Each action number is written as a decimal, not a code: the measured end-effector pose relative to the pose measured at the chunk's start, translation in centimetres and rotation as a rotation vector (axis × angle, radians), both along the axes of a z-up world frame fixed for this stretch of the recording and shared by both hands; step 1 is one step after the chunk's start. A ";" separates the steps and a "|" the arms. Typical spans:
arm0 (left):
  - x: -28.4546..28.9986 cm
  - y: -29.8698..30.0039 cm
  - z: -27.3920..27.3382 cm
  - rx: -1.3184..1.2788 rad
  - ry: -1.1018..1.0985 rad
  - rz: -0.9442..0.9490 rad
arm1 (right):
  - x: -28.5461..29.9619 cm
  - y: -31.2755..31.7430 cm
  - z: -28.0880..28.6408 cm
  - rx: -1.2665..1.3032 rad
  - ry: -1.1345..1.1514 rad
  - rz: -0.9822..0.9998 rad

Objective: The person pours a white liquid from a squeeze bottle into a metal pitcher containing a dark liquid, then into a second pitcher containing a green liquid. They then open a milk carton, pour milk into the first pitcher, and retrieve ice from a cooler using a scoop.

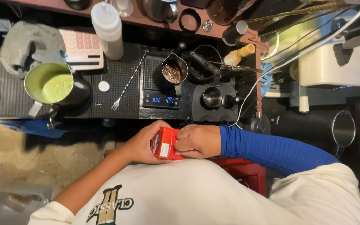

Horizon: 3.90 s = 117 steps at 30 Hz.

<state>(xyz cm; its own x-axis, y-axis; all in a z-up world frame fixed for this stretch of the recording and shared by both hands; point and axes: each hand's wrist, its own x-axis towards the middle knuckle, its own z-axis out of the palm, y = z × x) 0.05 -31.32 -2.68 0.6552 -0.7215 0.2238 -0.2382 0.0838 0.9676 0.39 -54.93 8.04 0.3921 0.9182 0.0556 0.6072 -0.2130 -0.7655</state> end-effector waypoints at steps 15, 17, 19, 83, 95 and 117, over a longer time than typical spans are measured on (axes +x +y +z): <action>1.7 3.2 4.5 -0.018 0.139 -0.014 | 4.0 0.7 5.8 0.013 0.337 0.077; 1.9 3.7 5.7 -0.055 0.040 0.011 | 4.1 1.2 6.7 0.031 0.305 0.083; 2.7 4.0 6.6 -0.064 -0.029 0.026 | 4.0 1.6 7.5 0.018 0.226 0.079; 13.2 0.7 8.7 0.495 -0.107 0.399 | 3.0 -6.9 -5.0 0.787 0.055 -1.261; 13.4 0.4 9.5 0.495 -0.099 0.387 | 3.0 -7.0 -4.8 0.775 0.066 -1.266; 13.5 0.3 10.1 0.516 -0.115 0.394 | 2.4 -7.5 -5.0 0.748 0.032 -1.316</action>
<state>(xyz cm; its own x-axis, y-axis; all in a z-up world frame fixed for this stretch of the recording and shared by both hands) 13.52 -31.04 7.45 0.8848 -0.4659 -0.0023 -0.2605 -0.4988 0.8266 2.76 -62.40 3.00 0.8968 -0.3126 0.3130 0.2815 -0.1425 -0.9489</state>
